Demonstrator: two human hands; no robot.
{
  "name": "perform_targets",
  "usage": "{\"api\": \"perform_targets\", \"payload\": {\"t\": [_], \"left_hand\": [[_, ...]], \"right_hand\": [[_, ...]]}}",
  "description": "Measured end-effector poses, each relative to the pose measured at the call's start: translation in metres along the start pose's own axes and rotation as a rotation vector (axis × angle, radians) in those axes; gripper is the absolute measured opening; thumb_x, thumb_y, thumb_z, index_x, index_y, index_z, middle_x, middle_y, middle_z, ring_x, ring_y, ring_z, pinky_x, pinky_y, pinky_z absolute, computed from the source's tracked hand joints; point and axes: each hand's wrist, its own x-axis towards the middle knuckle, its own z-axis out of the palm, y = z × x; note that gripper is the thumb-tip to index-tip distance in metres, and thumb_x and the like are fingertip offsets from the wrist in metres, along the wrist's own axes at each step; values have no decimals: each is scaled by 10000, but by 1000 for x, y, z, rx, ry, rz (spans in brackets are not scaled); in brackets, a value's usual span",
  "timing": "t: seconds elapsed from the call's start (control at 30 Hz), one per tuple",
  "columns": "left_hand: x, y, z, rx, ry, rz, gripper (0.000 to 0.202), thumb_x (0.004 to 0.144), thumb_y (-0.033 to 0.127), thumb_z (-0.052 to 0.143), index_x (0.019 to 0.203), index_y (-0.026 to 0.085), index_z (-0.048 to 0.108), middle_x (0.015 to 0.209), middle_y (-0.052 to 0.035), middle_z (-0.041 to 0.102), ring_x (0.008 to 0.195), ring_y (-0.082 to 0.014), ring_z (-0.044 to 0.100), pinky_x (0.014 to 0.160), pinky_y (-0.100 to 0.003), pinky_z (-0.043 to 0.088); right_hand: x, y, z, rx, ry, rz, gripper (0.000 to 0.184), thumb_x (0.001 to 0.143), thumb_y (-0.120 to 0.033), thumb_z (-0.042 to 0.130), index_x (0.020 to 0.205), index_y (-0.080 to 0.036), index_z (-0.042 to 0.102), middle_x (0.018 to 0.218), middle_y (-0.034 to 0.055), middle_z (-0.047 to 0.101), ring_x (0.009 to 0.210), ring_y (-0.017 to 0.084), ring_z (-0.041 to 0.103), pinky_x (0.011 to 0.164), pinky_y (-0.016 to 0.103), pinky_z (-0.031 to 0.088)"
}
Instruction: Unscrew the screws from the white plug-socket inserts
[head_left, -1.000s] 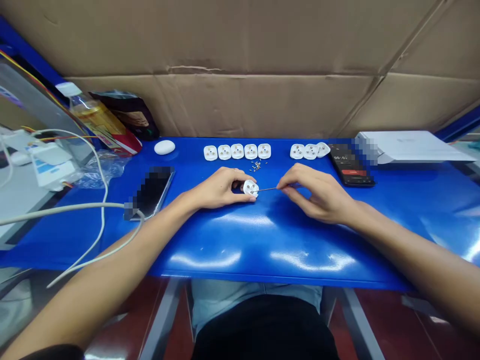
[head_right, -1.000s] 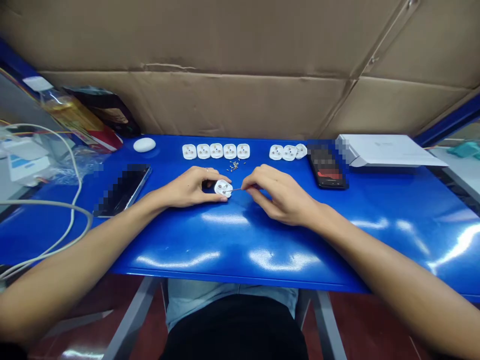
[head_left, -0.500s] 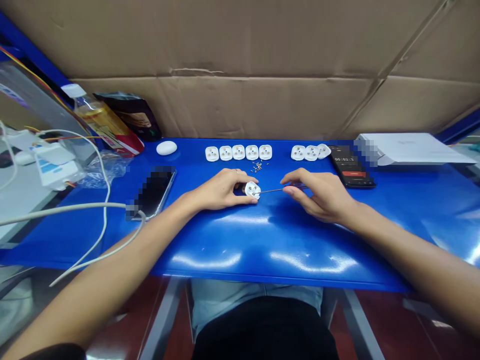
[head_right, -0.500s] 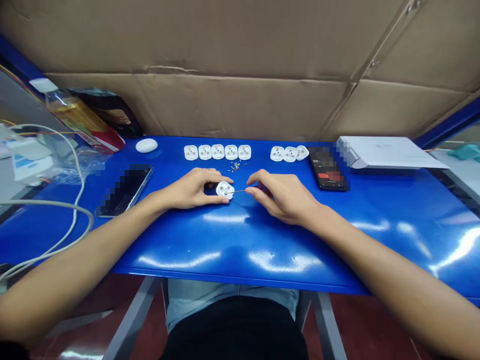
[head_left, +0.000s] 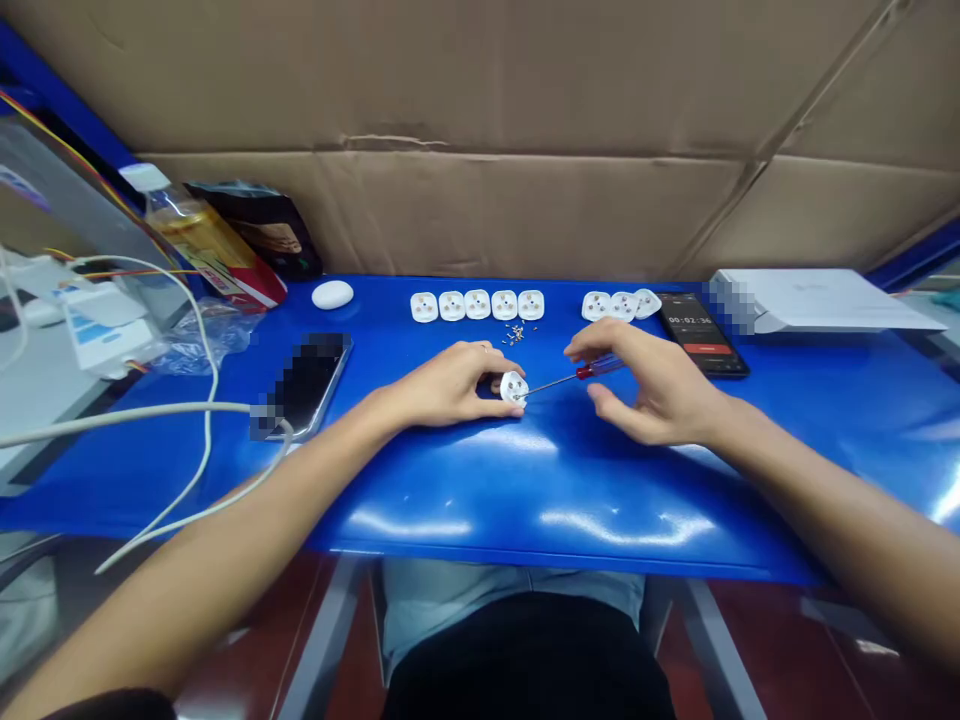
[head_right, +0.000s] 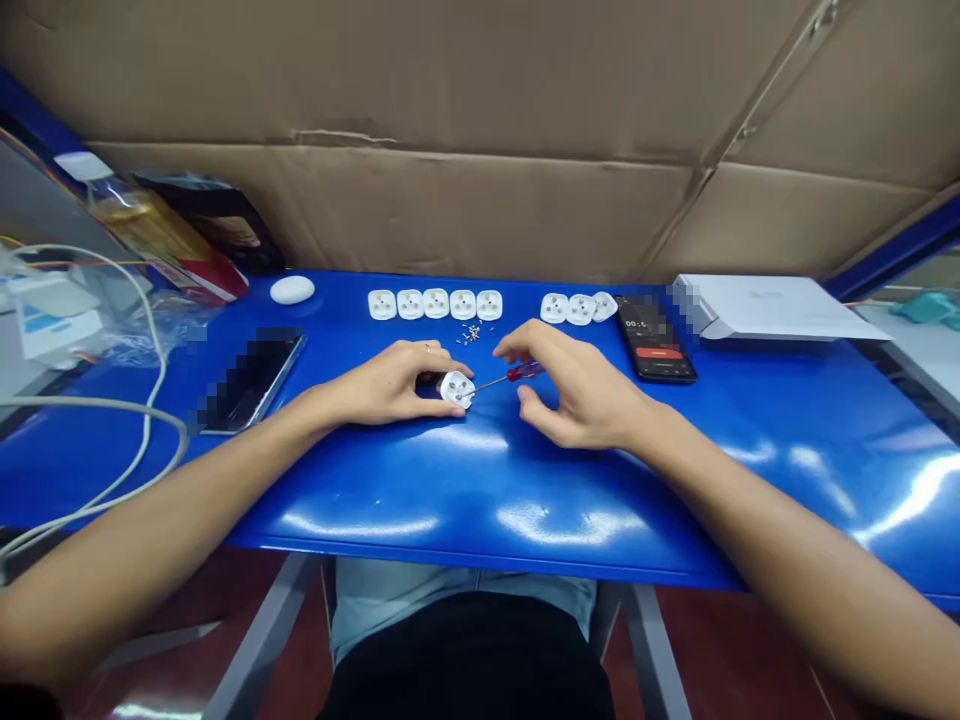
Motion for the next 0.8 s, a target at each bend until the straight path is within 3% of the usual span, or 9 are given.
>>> {"api": "perform_targets", "payload": {"t": [0.07,0.17,0.37,0.57,0.7,0.8], "left_hand": [[0,0,1,-4,3,11,425,939,520,787,1216,198,797,968,-62,766,872,-217,670,776,-311,461],[-1,-2,1,-26,12,15,423,942,525,780,1218,205,797,991,-62,775,882,-216,679,774,-301,465],[-1,-2,-1,-25,3,-13,449,943,487,786,1283,195,776,1083,-86,790,933,-230,711,812,-307,490],[0,-2,-1,-27,3,-23,484,942,520,782,1294,189,768,1057,-77,786,930,-230,706,815,-311,489],[0,-3,1,-38,18,-18,488,938,529,782,1285,187,771,1051,-75,785,896,-220,700,802,-302,489],[0,-3,1,-53,13,-9,492,942,524,777,1294,179,766,1066,-79,785,901,-218,701,807,-301,496]], "right_hand": [[-1,-5,2,-59,15,29,327,941,-214,655,1265,-233,621,1068,73,782,851,244,762,743,369,622],[-3,-10,7,-128,97,31,176,992,-191,609,1152,-257,644,951,31,799,737,212,757,652,326,588],[-4,-9,13,-23,126,-6,337,876,-144,657,1190,-248,594,1055,65,759,853,233,757,745,360,632],[-4,-8,14,-131,164,74,180,977,-191,624,1143,-257,610,976,43,776,753,209,750,669,338,611],[-5,-9,13,-41,133,17,296,895,-150,642,1166,-256,593,1043,69,752,864,238,748,749,373,630],[-5,-9,13,-67,150,21,274,926,-193,652,1189,-241,589,1048,71,763,814,227,753,706,356,621]]}}
